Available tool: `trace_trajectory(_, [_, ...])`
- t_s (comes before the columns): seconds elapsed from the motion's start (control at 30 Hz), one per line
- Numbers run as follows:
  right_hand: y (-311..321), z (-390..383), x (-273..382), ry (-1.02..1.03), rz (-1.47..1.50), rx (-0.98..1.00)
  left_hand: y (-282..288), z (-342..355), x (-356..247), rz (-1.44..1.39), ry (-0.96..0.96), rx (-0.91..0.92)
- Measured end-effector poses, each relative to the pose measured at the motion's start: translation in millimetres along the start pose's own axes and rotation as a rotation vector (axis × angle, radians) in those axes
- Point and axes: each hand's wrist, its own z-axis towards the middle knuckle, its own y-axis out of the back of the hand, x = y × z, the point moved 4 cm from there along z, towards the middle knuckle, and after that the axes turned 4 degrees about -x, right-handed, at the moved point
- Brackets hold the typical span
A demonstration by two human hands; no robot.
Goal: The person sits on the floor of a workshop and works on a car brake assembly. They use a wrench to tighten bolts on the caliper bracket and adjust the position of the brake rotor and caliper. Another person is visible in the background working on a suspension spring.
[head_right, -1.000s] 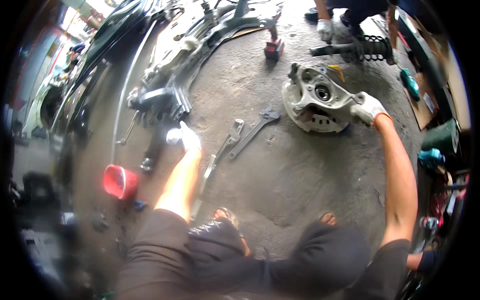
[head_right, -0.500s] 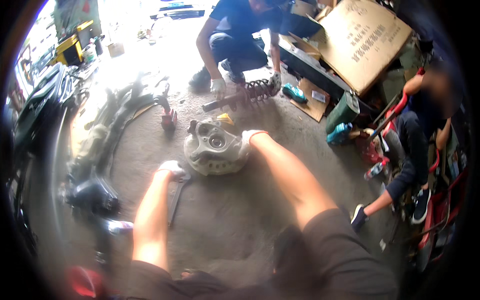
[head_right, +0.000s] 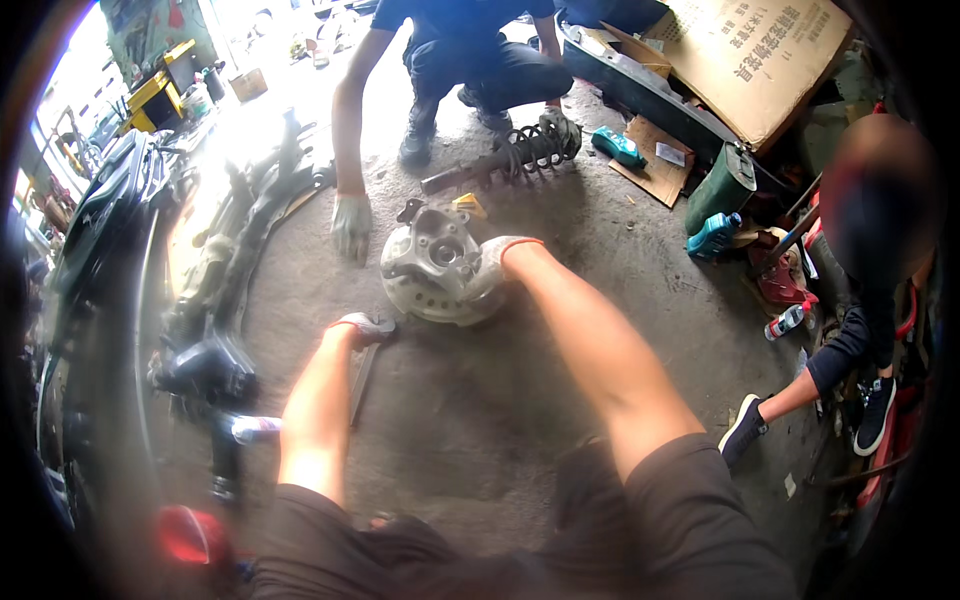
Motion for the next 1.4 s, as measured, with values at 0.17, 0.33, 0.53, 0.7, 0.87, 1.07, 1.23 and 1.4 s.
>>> trace_trajectory(0.17, [3,13,-43,-0.120,0.229,0.166,5,2,6,-0.105,0.010,-0.062])
trace_trajectory(0.33, [-1,5,-95,-0.332,0.489,-0.001,-14,-10,21,-0.152,0.081,0.422])
trace_trajectory(0.53, [-20,-16,-166,-0.612,0.416,0.006,-40,-5,83,-0.269,0.351,0.523])
trace_trajectory(0.7, [-24,-11,-186,-0.614,0.493,0.007,-25,-12,128,0.067,0.211,0.442])
trace_trajectory(0.87, [-21,-2,-176,-0.525,0.534,-0.024,-26,-22,86,0.217,0.115,0.575])
trace_trajectory(1.07, [-27,16,-150,-0.460,0.617,0.023,76,-129,-33,-0.082,0.097,0.160])
trace_trajectory(1.23, [-23,-26,-205,-0.620,0.551,0.006,113,-274,-200,0.304,-0.924,-0.564])
trace_trajectory(1.4, [-31,18,-133,-0.432,0.483,0.015,72,-385,-225,0.253,-1.073,-0.693])
